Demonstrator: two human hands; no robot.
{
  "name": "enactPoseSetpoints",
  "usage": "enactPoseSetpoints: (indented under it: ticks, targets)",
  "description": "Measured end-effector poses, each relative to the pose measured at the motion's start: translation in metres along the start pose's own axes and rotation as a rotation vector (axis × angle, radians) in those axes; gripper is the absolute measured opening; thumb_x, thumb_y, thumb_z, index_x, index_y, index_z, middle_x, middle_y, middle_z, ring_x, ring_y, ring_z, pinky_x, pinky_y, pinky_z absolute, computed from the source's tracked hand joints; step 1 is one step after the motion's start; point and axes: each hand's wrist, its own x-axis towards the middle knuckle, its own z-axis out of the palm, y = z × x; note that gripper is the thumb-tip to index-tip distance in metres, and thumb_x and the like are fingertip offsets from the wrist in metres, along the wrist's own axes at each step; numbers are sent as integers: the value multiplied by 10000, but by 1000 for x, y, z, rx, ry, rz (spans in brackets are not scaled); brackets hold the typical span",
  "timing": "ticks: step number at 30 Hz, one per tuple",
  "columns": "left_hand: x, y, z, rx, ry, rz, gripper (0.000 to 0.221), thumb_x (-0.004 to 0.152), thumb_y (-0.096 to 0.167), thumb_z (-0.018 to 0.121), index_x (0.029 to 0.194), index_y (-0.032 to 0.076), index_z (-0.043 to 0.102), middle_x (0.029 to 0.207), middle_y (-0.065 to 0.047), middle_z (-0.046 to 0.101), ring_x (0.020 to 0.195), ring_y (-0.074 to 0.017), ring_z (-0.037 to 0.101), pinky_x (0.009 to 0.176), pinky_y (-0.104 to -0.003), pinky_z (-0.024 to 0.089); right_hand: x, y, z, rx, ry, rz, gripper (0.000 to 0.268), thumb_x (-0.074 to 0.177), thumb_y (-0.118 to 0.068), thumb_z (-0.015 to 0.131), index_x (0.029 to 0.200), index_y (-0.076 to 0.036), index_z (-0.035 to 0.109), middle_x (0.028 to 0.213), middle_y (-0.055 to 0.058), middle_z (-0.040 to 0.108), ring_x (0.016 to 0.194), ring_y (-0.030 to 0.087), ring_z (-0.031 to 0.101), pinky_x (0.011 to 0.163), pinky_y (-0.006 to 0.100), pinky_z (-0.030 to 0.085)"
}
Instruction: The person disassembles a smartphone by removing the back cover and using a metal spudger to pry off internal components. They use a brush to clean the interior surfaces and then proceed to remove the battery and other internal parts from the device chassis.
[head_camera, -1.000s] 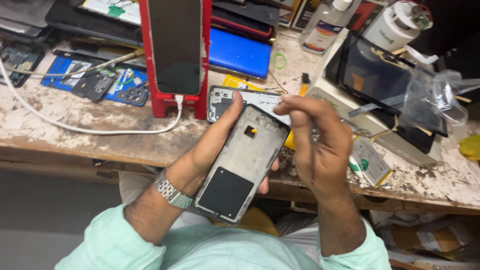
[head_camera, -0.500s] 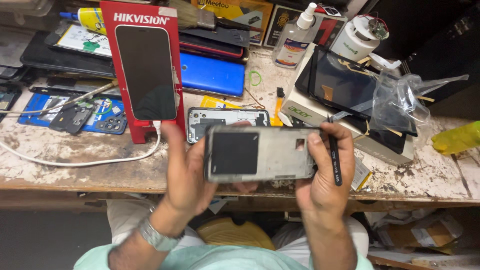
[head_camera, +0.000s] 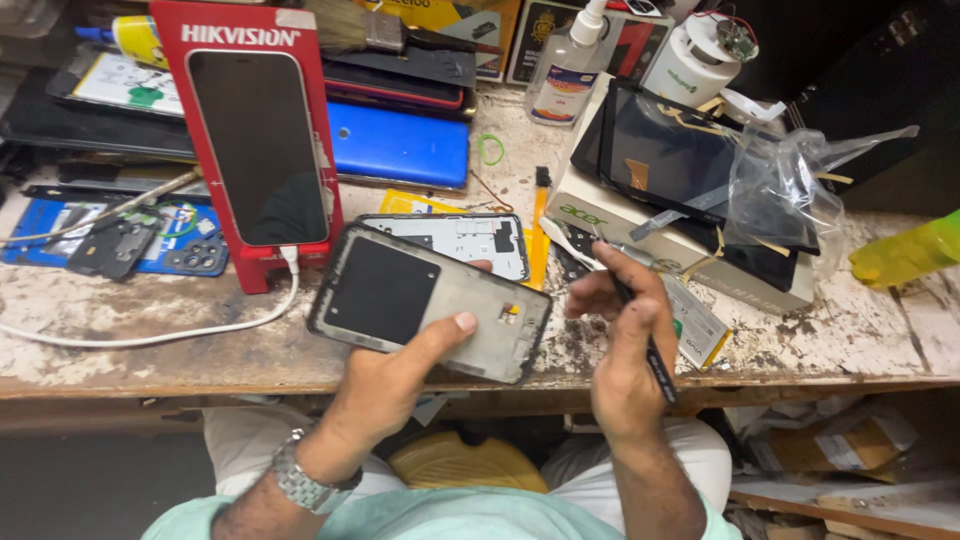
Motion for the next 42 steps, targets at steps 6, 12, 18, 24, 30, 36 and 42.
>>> enactPoseSetpoints:
  ticks: [6, 12, 18, 24, 30, 36, 42]
  targets:
    - [9, -11, 3, -458, -11, -114, 417, 870, -21, 674, 1280, -38, 598, 1173, -108, 685, 1078, -196, 678, 934, -348, 564, -2, 1, -9, 118, -151, -41, 267, 1089, -94, 576, 1308, 55, 608, 1210, 163, 714, 1175, 225, 697, 1096, 385, 558]
    - [13, -14, 2, -482, 23, -187, 420, 845, -47, 668, 1259, -29, 594, 1161, -114, 694, 1072, -208, 689, 932, -370, 576, 2, -6, -6, -174, -157, -117, 207, 931, 64, 739, 1127, 0, 722, 1137, 137, 758, 1117, 211, 731, 1023, 328, 584]
    - [15, -13, 2, -475, 31, -181, 411, 856, -53, 667, 1261, -51, 594, 1154, -128, 693, 1062, -214, 688, 928, -366, 575, 9, -13, -8, -239, -205, -164, 186, 882, 92, 728, 1040, -6, 718, 1091, 133, 745, 1109, 246, 756, 1006, 350, 627]
    - [18, -13, 1, -498, 32, -193, 412, 855, -53, 657, 1260, -51, 587, 1144, -125, 692, 1051, -212, 691, 924, -365, 579, 10, -12, -8, -254, -225, -193, 183, 878, 111, 723, 1031, 11, 707, 1080, 146, 733, 1100, 271, 761, 997, 368, 640]
    - [17, -12, 1, -500, 34, -223, 403, 854, -50, 655, 1253, -55, 595, 1130, -140, 699, 1034, -227, 701, 898, -379, 591, 10, -12, -6, -254, -226, -190, 171, 896, 128, 709, 1034, 28, 699, 1091, 163, 722, 1102, 279, 758, 998, 370, 636]
    - [18, -12, 1, -500, 30, -227, 404, 859, -43, 654, 1260, -51, 599, 1143, -134, 700, 1045, -215, 701, 906, -365, 591, 13, -15, -5, -338, -277, -279, 221, 877, 114, 733, 1070, 13, 700, 1106, 158, 724, 1124, 286, 752, 1006, 375, 640]
    - [17, -12, 1, -426, 15, -263, 370, 865, -20, 671, 1230, -59, 623, 1105, -134, 714, 986, -209, 712, 842, -361, 606, 18, -14, 3, -384, -294, -341, 243, 872, 110, 747, 1082, -4, 704, 1098, 145, 737, 1091, 261, 749, 995, 369, 629]
